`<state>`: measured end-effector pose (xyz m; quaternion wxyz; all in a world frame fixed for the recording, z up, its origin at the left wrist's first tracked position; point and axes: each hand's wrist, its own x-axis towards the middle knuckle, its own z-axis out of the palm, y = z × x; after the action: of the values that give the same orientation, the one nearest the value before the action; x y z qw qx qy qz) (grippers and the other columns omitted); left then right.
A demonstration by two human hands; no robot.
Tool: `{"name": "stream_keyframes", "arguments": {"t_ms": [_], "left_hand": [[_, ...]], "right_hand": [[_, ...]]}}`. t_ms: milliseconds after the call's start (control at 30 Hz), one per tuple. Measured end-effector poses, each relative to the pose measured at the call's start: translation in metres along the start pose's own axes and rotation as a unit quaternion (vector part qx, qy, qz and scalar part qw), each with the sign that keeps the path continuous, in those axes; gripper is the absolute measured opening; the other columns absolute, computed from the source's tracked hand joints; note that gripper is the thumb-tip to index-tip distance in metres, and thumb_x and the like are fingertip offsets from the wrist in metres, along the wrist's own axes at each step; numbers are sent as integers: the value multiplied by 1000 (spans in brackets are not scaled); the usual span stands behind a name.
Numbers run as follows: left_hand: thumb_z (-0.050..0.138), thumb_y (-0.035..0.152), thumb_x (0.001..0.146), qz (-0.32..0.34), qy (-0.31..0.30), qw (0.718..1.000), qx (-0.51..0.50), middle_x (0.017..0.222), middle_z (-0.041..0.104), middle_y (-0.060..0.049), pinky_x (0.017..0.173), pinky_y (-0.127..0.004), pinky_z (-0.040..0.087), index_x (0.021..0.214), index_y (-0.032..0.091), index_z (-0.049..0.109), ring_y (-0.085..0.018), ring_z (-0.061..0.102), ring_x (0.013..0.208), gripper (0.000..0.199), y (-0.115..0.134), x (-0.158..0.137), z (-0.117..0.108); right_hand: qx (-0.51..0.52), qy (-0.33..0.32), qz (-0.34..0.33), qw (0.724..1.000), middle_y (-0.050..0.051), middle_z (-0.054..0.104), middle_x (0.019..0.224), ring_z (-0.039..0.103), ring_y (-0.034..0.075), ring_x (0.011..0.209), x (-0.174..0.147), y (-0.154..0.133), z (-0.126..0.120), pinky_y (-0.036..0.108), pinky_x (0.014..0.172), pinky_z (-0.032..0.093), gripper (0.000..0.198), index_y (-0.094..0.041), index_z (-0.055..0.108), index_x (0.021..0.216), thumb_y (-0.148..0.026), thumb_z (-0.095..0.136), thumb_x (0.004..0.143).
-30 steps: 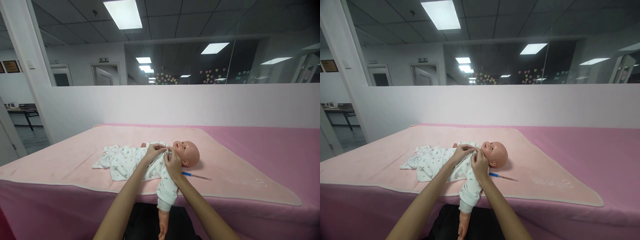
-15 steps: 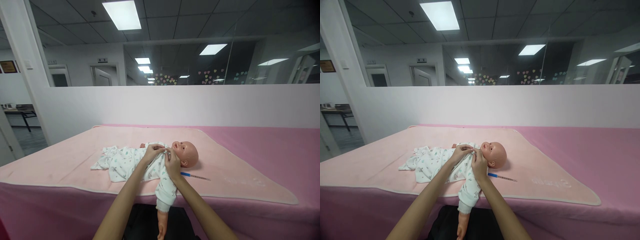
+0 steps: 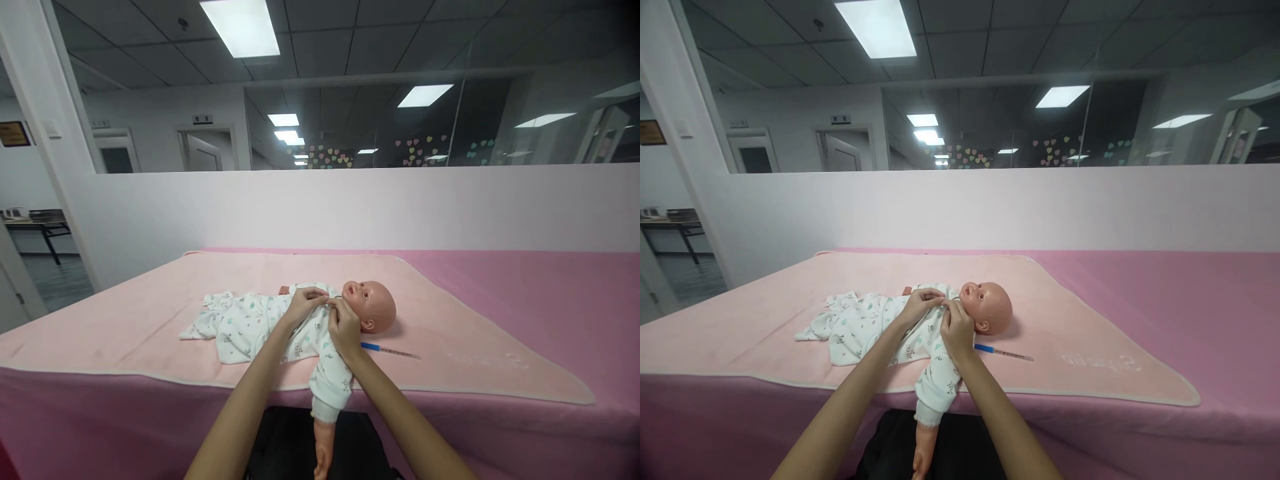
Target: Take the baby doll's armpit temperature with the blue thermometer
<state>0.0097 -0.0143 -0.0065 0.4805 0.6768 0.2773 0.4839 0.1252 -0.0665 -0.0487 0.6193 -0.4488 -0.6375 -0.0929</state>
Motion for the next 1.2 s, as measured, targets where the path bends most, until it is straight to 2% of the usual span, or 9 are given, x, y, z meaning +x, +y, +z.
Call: {"name": "stream_keyframes", "arguments": {"t_ms": [300,533,733,833,967,1200], "left_hand": [[72,26,60,-2,5,1000,-22,72,67,-4,71,-25,46,74,12,67,-15,60,74,21,2,0,2],[71,28,61,-1,-18,999,-36,73,67,-4,70,-26,45,76,12,66,-15,59,71,22,3,0,0],[72,26,59,-4,-5,999,-41,69,64,-2,68,-24,44,72,13,66,-13,58,70,20,3,0,1],[71,26,60,-8,-7,999,-37,68,64,-2,66,-24,44,73,12,65,-13,58,69,19,3,0,1],[70,25,61,-7,-9,999,-31,68,64,-2,65,-23,43,73,12,65,-12,58,68,18,3,0,1],[71,23,59,-6,-8,999,-31,67,64,-1,64,-22,43,71,12,65,-12,57,67,17,3,-1,2]], "right_hand": [[-48,28,-3,998,6,63,79,59,17,75,2,-1,2,26,67,45,24,-16,58,88,-17,34,87],[-56,22,3,998,5,60,79,56,15,74,3,-6,-1,24,67,44,24,-17,58,82,-16,34,85],[-110,33,6,993,6,58,82,56,15,71,3,-11,0,24,61,42,17,-16,58,86,-23,44,80],[-126,32,10,991,5,57,77,55,14,66,3,-11,0,23,58,41,16,-16,57,83,-24,44,80],[-109,24,15,994,2,57,70,53,13,60,3,-11,-1,23,57,39,15,-16,56,80,-23,43,81],[-94,23,11,995,4,59,73,55,15,67,2,-8,-1,24,62,41,14,-17,56,81,-24,44,82]]}}
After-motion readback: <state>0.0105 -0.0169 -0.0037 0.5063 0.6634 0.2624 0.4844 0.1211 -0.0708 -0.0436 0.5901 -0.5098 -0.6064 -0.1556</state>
